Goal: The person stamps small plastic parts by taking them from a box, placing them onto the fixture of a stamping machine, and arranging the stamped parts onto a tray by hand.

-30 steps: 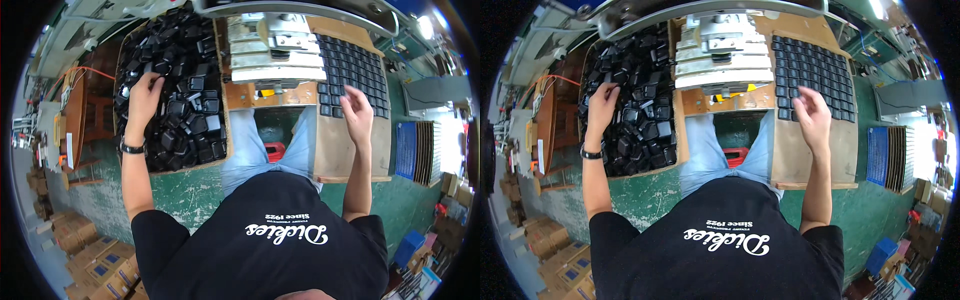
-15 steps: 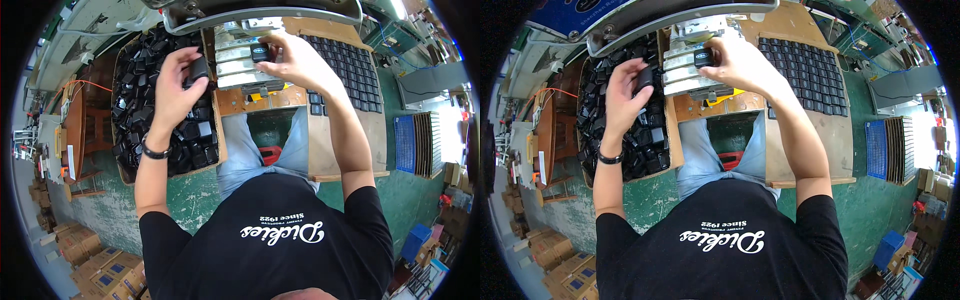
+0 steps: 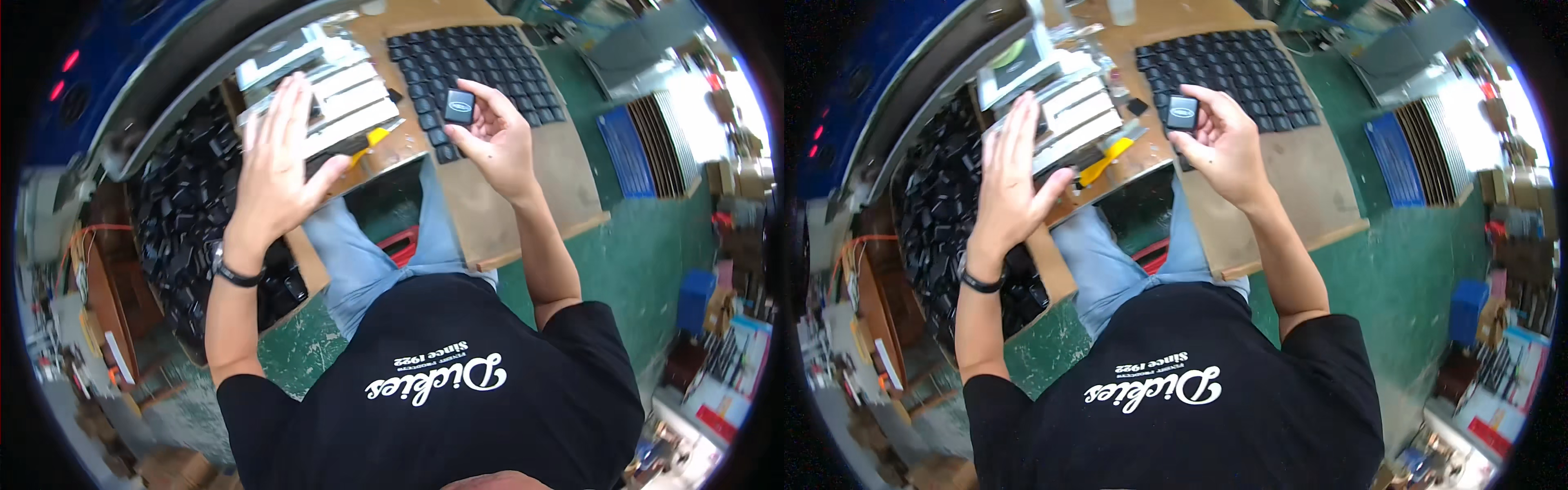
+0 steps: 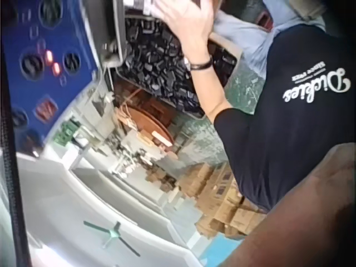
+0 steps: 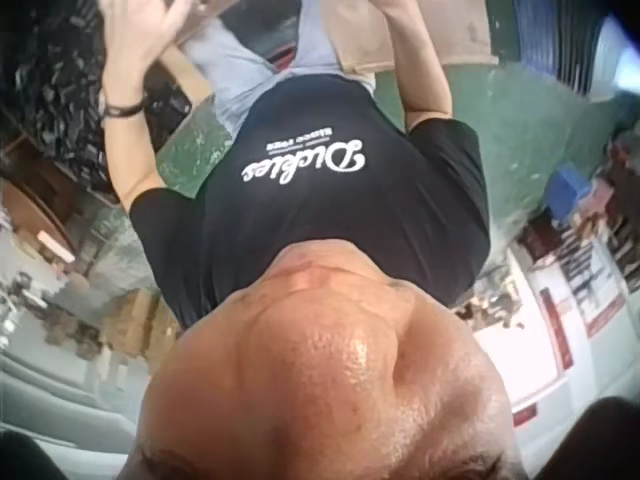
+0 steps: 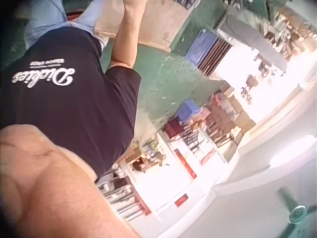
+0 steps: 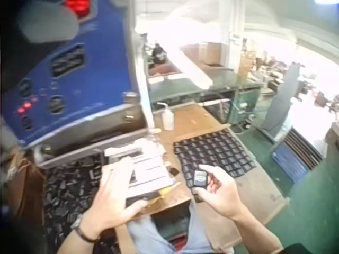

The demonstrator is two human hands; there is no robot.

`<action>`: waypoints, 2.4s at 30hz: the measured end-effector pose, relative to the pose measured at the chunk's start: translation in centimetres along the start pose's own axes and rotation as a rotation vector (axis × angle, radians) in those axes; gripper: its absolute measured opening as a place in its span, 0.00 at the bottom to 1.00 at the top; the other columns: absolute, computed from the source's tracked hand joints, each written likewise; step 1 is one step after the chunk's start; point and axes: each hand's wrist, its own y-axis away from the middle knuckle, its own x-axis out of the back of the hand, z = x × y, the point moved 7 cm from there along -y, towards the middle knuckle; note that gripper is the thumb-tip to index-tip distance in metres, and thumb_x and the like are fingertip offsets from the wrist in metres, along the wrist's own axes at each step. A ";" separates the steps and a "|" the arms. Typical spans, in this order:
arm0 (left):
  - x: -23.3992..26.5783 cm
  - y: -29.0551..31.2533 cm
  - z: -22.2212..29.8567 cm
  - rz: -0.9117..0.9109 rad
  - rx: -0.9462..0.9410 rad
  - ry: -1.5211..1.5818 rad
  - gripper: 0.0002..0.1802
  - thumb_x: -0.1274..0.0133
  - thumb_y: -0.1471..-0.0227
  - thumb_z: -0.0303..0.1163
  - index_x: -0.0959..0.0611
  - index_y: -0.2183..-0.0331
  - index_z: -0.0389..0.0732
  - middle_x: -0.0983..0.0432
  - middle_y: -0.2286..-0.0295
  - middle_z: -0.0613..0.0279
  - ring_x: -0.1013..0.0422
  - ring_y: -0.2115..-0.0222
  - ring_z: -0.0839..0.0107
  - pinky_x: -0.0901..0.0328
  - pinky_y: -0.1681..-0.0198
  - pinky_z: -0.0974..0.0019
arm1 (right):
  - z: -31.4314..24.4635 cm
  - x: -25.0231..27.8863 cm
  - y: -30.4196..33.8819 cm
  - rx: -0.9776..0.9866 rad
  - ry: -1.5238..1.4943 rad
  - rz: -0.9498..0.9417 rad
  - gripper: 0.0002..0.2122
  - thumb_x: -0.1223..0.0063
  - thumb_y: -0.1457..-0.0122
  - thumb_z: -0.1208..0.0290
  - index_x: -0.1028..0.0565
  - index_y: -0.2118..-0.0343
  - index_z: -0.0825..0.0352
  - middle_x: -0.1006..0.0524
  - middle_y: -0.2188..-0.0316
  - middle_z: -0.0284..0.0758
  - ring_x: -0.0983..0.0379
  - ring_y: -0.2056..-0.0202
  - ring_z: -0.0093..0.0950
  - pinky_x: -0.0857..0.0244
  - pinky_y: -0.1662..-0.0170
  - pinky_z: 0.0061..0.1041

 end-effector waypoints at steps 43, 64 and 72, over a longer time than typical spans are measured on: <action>9.0 18.3 -16.0 0.016 0.589 -0.504 0.41 0.34 0.47 0.34 0.25 0.32 0.53 0.36 0.32 0.51 0.36 0.33 0.49 0.40 0.32 0.44 | -1.3 -2.3 4.2 0.129 0.277 -0.019 0.29 0.34 0.44 0.86 0.25 0.37 0.69 0.21 0.59 0.32 0.32 0.69 0.15 0.34 0.66 0.13; 2.0 8.6 4.0 0.160 0.568 1.009 0.36 0.23 0.55 0.24 0.17 0.43 0.36 0.17 0.58 0.58 0.22 0.62 0.72 0.26 0.54 0.68 | -7.1 -14.0 4.2 0.226 0.124 -0.534 0.35 0.35 0.47 0.86 0.27 0.33 0.68 0.25 0.63 0.31 0.35 0.70 0.20 0.38 0.68 0.19; 3.4 9.5 1.4 0.165 0.602 1.006 0.35 0.22 0.56 0.22 0.17 0.45 0.36 0.16 0.62 0.61 0.22 0.64 0.72 0.26 0.55 0.70 | -7.8 -13.9 0.3 0.180 0.133 -0.661 0.36 0.37 0.45 0.84 0.30 0.30 0.66 0.25 0.64 0.31 0.33 0.70 0.20 0.37 0.68 0.17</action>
